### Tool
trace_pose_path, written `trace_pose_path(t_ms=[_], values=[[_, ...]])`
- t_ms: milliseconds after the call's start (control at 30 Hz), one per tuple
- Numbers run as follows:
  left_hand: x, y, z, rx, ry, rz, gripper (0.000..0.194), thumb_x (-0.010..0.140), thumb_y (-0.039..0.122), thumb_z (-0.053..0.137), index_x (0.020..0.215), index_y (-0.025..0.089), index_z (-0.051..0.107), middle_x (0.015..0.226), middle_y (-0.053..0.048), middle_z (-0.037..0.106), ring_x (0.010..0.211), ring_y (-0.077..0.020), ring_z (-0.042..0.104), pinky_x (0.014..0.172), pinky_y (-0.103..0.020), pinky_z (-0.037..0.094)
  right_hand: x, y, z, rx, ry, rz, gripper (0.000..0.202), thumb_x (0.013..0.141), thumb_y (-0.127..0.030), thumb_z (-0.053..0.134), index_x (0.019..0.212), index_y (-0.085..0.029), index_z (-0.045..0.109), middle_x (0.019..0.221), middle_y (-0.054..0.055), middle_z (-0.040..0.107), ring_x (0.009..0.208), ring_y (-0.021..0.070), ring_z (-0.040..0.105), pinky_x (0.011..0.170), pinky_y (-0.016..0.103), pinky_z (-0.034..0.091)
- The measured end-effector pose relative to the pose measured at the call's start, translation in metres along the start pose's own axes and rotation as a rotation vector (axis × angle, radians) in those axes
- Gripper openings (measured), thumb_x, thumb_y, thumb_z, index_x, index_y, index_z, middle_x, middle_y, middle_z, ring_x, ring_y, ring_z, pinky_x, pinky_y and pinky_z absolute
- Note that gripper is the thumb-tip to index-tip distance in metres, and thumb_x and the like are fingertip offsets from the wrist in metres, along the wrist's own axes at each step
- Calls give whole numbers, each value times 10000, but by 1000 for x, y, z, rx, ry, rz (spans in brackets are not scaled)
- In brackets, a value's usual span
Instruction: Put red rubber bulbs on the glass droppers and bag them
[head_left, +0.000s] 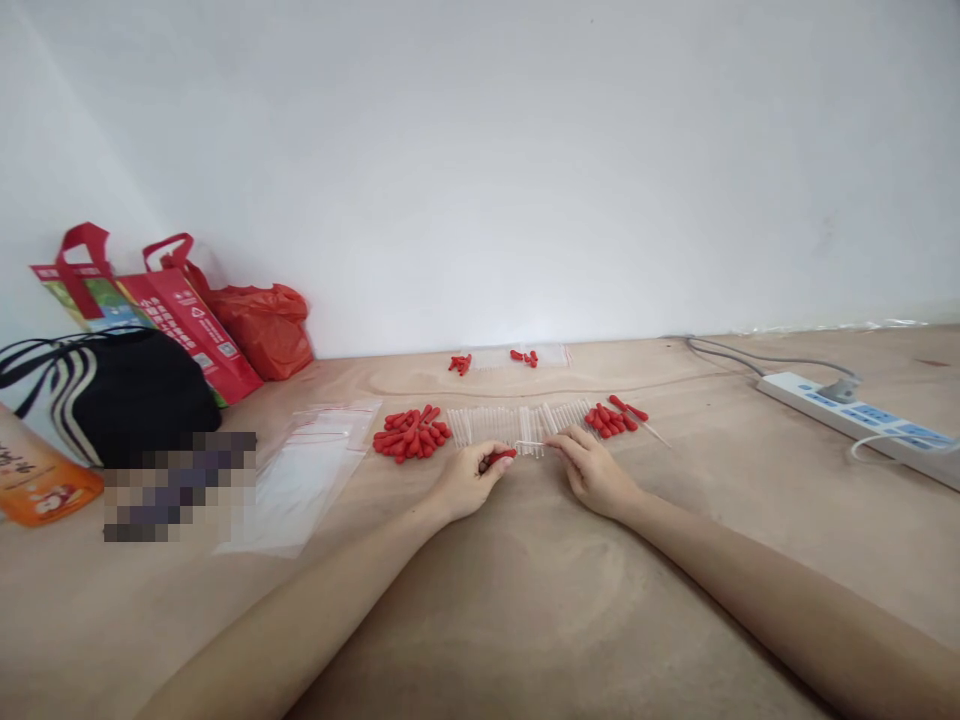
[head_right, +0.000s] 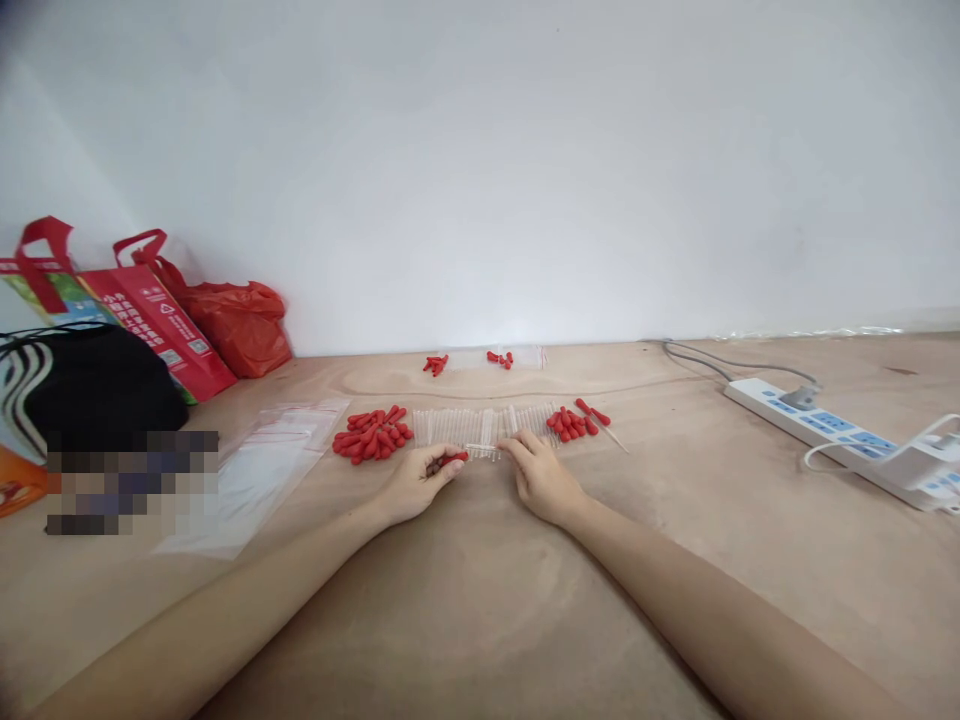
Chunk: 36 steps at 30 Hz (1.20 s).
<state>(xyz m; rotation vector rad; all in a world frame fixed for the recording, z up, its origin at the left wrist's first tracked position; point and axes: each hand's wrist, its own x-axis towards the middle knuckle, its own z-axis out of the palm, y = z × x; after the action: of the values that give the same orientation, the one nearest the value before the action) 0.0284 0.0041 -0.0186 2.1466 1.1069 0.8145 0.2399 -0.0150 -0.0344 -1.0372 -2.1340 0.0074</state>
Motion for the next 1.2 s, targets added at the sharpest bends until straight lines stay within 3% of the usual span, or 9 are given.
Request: trace_pose_path(t_ms=[167, 667, 1200], values=[[-2, 3, -1, -12, 1, 21, 226, 812, 322, 480, 894, 151, 602, 773, -19, 634, 651, -133, 551, 592, -230, 431, 3, -3, -3, -12, -41, 9, 165, 853, -184, 364, 911, -181, 518, 780, 43, 577, 700, 149, 524, 672, 307, 372], [-4, 4, -1, -53, 6, -5, 207, 790, 280, 505, 923, 157, 605, 816, -30, 647, 710, -151, 577, 641, -248, 456, 1, -6, -7, -53, -86, -27, 173, 845, -181, 377, 912, -175, 536, 797, 43, 592, 700, 139, 513, 697, 305, 322], [-11, 19, -4, 163, 18, 124, 149, 800, 213, 490, 784, 153, 625, 731, -21, 630, 640, -130, 548, 616, -228, 411, 0, -8, -9, -49, -114, -140, 193, 838, -185, 421, 869, -191, 610, 705, 12, 601, 622, 116, 483, 682, 303, 248]])
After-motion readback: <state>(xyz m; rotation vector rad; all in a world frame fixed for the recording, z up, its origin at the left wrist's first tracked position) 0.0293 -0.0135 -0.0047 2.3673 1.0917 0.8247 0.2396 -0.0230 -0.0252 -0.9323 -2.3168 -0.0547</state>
